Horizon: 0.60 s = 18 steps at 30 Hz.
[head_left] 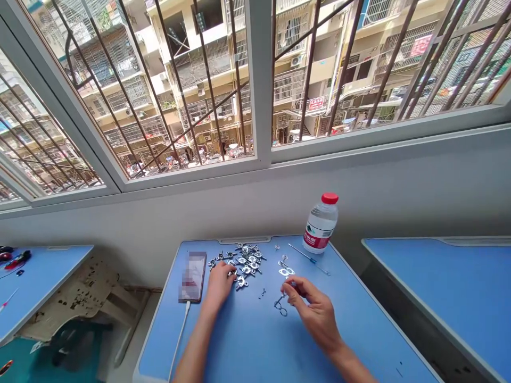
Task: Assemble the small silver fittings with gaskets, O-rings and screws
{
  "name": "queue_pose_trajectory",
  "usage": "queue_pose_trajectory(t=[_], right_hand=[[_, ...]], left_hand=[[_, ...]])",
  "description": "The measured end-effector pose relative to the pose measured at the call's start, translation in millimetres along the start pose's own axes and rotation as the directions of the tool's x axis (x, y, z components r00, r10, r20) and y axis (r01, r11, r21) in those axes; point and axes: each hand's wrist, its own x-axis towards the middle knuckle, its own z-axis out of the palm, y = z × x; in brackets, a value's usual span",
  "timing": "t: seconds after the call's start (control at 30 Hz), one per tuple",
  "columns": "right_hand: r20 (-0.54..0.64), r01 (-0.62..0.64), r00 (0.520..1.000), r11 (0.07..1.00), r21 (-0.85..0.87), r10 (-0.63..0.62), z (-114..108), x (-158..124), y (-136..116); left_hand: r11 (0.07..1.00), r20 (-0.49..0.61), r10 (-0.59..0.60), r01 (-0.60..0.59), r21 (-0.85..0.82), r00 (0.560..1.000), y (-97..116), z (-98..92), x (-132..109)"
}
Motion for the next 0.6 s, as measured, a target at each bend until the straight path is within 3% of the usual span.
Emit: queue_pose_trajectory(t=[0.13,0.27,0.47,0.6], right_hand=[[-0.01,-0.004,1.0,1.0,-0.001,0.004,0,1,0],[-0.015,-0.007,1.0,1.0,-0.004,0.007,0,1,1],[-0.001,-0.004,1.0,1.0,-0.001,0.004,-1,1,1],[0.014,-0.004,1.0,1.0,-0.003,0.004,-1,1,0]], left_hand=[[0.999,-0.003,0.012,-0.013,-0.043,1.0,0,1.0,-2],[0.999,-0.002,0.017,-0.017,-0.028,1.0,-4,-11.5,-4],[0.97,-0.083,-0.083,0.1,0.22,0.993,-21,-42.4,6],[0.912,-0.069,-0.117,0.134,0.388,0.991,-26,-39.8,19]])
